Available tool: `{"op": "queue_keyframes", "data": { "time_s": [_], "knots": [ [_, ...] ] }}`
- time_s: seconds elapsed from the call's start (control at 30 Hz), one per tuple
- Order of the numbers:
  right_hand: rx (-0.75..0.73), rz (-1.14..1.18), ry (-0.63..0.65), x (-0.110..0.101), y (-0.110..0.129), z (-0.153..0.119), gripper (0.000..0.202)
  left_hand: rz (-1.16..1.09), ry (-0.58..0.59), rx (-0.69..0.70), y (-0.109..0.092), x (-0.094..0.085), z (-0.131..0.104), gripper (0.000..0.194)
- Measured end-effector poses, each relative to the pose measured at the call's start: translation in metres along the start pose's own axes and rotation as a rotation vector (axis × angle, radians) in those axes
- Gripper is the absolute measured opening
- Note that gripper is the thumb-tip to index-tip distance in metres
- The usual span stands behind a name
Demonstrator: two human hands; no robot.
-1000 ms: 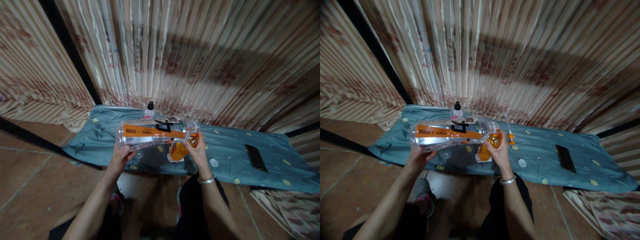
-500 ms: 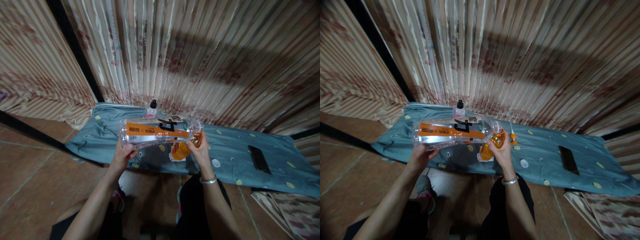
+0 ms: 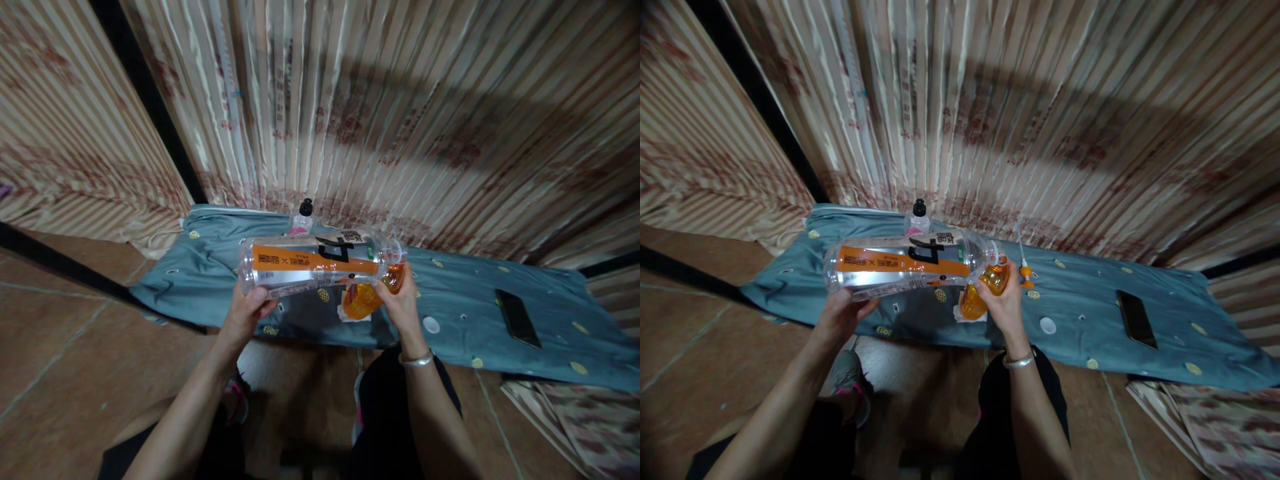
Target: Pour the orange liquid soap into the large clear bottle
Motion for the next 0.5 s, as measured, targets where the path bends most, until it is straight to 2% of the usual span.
{"op": "queue_keyframes", "data": {
  "time_s": [0.5],
  "knots": [
    [-0.038, 0.011, -0.002, 0.0013, 0.0023, 0.0002, 0.060, 0.010, -0.013, -0.010, -0.0022, 0.0028, -0.0014, 0.053]
  ]
}}
Point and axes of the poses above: each hand's wrist, its own z-axis towards the middle knuckle, its own x-axis out of the palm, y = z × x, the point moved 2 cm from there along z, towards the middle knuckle, and after that the axes turned 9 degrees about -y, right-handed, at the moved point
